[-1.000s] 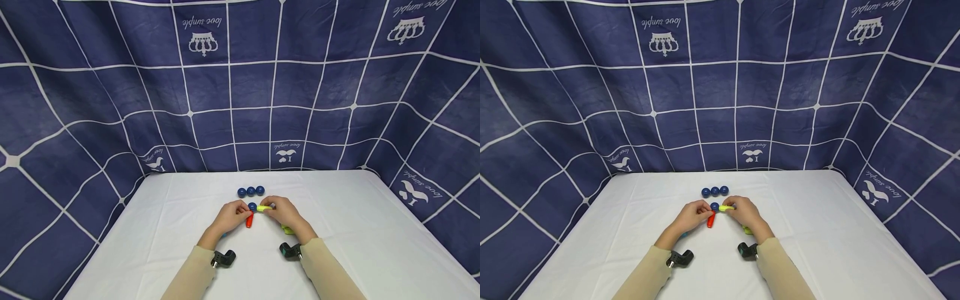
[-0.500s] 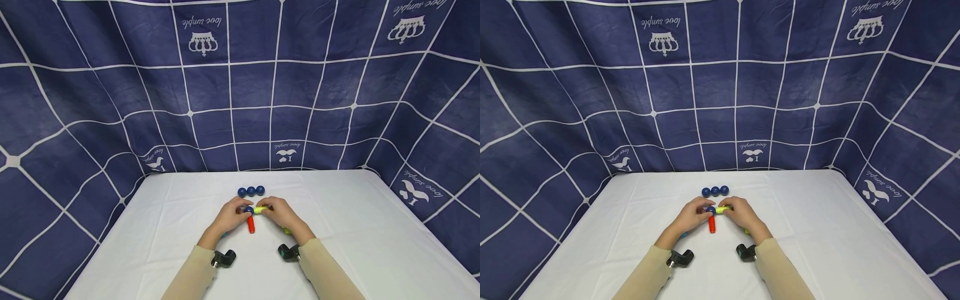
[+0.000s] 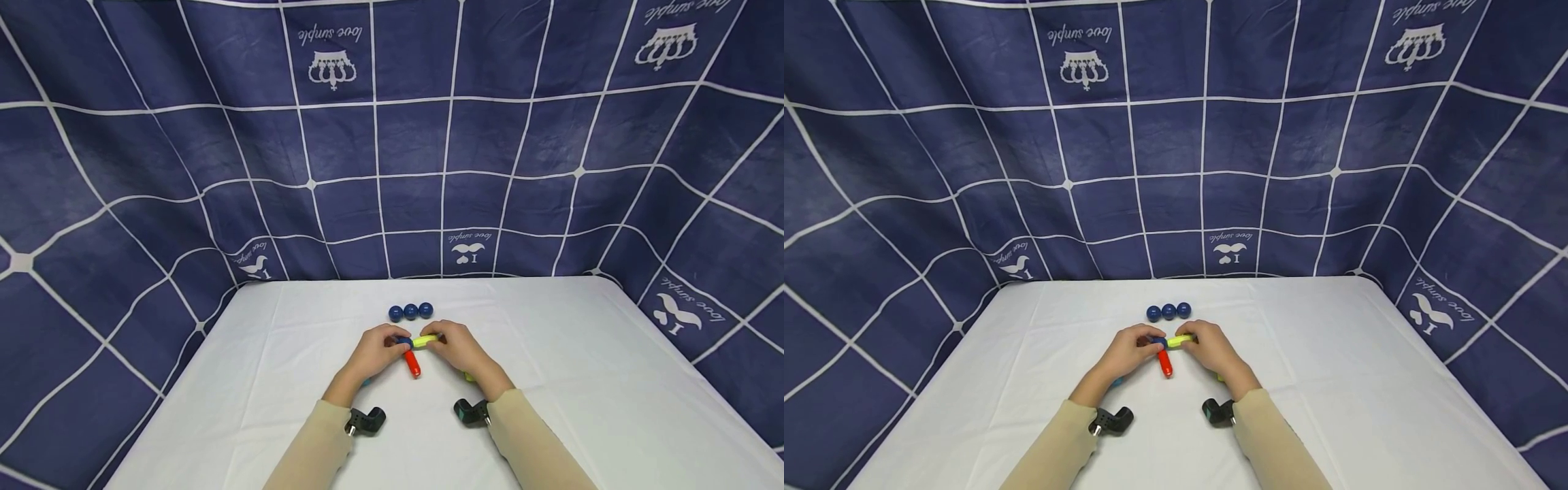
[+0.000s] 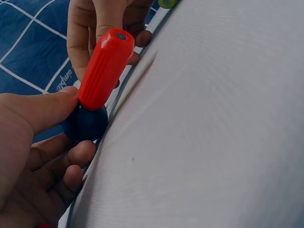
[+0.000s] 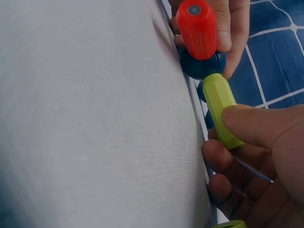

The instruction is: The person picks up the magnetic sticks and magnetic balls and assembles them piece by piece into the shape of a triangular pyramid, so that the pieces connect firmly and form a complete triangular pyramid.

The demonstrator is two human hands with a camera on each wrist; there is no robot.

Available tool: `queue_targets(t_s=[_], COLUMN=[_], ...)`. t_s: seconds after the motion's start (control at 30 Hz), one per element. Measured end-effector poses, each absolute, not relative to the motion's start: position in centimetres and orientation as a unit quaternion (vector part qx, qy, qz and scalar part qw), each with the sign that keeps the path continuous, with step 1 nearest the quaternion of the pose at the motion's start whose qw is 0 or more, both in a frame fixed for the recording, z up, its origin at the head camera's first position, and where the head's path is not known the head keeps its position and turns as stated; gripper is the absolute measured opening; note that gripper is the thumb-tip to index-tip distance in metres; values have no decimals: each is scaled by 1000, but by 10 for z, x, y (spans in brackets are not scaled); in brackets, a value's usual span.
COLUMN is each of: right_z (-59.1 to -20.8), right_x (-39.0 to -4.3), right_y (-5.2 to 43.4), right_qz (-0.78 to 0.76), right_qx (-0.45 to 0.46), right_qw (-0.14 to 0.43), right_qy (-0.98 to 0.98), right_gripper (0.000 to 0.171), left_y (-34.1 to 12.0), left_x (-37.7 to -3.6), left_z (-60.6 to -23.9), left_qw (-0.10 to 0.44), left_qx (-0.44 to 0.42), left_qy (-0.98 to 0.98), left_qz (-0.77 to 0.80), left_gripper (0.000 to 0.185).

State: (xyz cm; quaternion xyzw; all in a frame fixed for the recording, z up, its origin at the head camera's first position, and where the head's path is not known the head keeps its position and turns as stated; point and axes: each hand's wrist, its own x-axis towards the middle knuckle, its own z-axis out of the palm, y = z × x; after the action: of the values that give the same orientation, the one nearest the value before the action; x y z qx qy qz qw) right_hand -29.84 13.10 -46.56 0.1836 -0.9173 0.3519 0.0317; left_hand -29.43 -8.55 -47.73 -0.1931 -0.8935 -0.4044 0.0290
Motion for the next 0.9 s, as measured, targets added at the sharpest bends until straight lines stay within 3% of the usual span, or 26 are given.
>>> queue_targets(t_s=[0.63,0.9], right_z=[-462,-454], right_x=[-301,-317], right_y=[142,143], right_qz=[374,404], right_qx=[145,124], right_qw=[55,59], right_qy=[-914,-905], right_gripper=[17,28], left_y=[-84,-86], left_x=[-294,-296], left_z=[-475,-475], left_qw=[-2,-4], left_qx=[-181,-170], left_qy=[-890,-890], left_qz=[-418,-423], left_gripper=[21,20])
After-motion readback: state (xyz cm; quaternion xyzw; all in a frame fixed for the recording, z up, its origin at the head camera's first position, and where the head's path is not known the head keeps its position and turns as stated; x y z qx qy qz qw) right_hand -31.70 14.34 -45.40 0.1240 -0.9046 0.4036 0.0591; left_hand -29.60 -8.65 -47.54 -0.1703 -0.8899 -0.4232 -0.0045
